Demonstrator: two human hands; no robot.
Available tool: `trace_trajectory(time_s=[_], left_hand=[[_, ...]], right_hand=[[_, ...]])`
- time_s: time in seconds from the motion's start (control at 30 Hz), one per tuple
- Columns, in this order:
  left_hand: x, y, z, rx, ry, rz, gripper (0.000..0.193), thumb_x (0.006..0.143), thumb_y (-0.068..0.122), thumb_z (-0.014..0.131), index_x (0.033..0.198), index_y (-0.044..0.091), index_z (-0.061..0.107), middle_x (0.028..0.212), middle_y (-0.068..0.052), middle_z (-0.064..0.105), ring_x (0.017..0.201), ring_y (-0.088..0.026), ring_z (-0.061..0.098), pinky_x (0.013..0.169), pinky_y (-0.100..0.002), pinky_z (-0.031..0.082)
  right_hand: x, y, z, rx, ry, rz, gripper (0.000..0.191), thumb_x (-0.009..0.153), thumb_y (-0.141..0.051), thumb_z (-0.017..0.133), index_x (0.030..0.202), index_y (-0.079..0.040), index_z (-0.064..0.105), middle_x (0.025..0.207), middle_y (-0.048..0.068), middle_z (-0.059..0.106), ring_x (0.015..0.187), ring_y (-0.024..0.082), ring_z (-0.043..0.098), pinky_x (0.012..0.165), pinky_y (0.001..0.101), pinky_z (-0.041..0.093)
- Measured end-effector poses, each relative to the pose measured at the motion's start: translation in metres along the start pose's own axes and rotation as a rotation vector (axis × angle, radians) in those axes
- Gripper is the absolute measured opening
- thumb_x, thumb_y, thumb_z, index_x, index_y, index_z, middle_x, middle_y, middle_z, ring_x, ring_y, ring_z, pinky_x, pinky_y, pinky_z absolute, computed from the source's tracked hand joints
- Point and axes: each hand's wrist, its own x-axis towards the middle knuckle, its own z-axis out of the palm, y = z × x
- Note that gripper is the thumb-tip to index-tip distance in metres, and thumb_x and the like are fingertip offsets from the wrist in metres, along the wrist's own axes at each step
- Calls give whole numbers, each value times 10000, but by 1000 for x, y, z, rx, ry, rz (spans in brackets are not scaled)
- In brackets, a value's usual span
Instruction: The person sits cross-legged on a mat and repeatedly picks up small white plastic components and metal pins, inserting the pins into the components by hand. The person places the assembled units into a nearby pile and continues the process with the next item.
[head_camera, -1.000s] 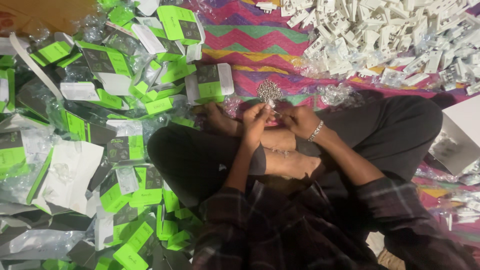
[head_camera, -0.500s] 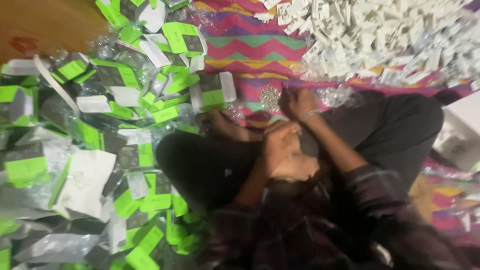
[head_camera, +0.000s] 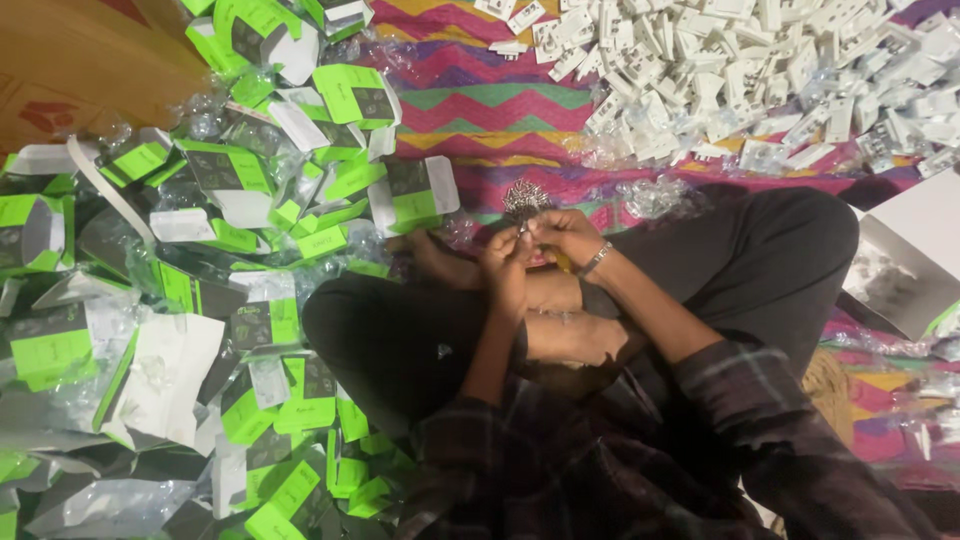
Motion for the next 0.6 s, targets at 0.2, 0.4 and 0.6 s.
trace_trajectory(time_s=[0.2,0.4,0.6], left_hand=[[12,14,-6,381,-253,43,263,1061,204,658,962,-34,707,785,-81,675,684,-135,608,626,-268,499],[16,49,-5,672,-655,-93,222,1014,198,667,1009,-23,675,759,-60,667,674,-113,606,613,-277,513],[-13,45,-9,775,-556,144,295,938,148,703,1171,-19,633,786,-76,724,693,-112,658,634,-286,537]], right_hand=[[0,25,4,-17,109,-99,272,1036,-173,598,803,-40,641,694,29,656,556,102,597,489,271,496],[27,-17,-5,-36,490,-236,309,1024,-224,605,759,-67,622,600,37,596,460,139,537,423,309,451],[0,-84,-31,-150,533,-525,351,1070,-327,650,806,-97,619,657,-9,596,541,91,530,492,245,393]])
